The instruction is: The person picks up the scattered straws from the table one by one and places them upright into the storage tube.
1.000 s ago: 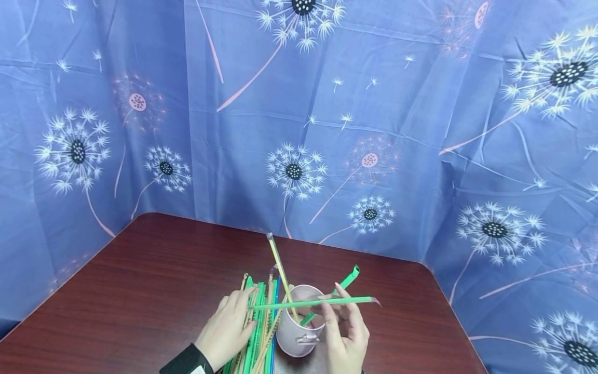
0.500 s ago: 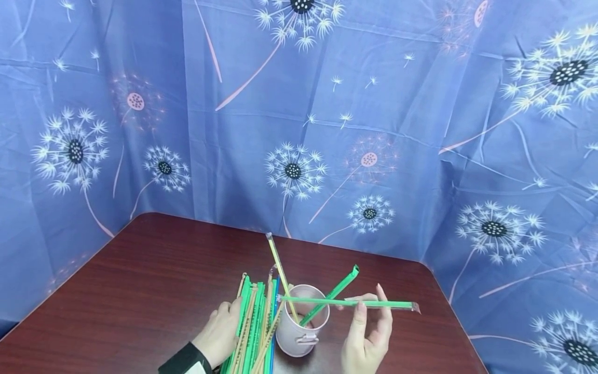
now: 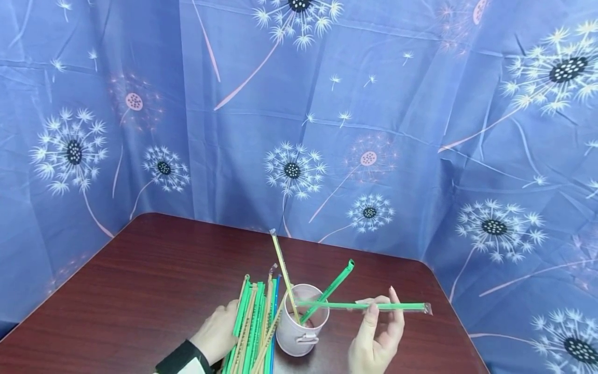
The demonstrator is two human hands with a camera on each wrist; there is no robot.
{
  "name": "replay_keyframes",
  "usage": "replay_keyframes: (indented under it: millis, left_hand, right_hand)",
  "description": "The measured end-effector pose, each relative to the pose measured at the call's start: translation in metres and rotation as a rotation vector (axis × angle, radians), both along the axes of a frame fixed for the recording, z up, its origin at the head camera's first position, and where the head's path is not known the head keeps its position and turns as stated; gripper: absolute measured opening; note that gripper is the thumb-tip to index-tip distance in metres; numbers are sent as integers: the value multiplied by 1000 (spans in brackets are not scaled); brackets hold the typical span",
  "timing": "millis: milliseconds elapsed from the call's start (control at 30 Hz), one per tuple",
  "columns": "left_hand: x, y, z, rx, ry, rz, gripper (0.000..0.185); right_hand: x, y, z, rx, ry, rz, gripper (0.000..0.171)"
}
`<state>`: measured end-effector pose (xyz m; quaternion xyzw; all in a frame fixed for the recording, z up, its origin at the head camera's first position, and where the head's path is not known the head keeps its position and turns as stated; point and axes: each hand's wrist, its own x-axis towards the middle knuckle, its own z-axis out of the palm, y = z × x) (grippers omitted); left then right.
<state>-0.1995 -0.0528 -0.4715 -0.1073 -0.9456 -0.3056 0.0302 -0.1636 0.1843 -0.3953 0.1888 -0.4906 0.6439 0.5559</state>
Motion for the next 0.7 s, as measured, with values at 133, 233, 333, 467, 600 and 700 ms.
replay_keyframes:
  millis: [133, 233, 333, 467, 600, 700]
  left_hand:
    - [-1, 0, 1, -9, -28, 5, 67]
    - [-1, 0, 1, -1, -24, 10, 64]
    - [-2, 0, 1, 4, -11, 12, 61]
    - [-2, 0, 3, 10, -11, 15, 58]
    - [-1, -1, 6, 20, -13, 22, 56]
    - [0, 0, 7, 36, 25, 29, 52]
  right_hand:
    - [2, -1, -3, 12, -97, -47, 39]
    - [2, -1, -6, 21, -162, -48, 39]
    - [2, 0, -8, 47, -223, -61, 38]
    - [0, 1, -11, 85, -302, -101, 38]
    - [-1, 0, -13, 114, -438, -174, 39]
    - [-3, 1, -16, 147, -510, -211, 39]
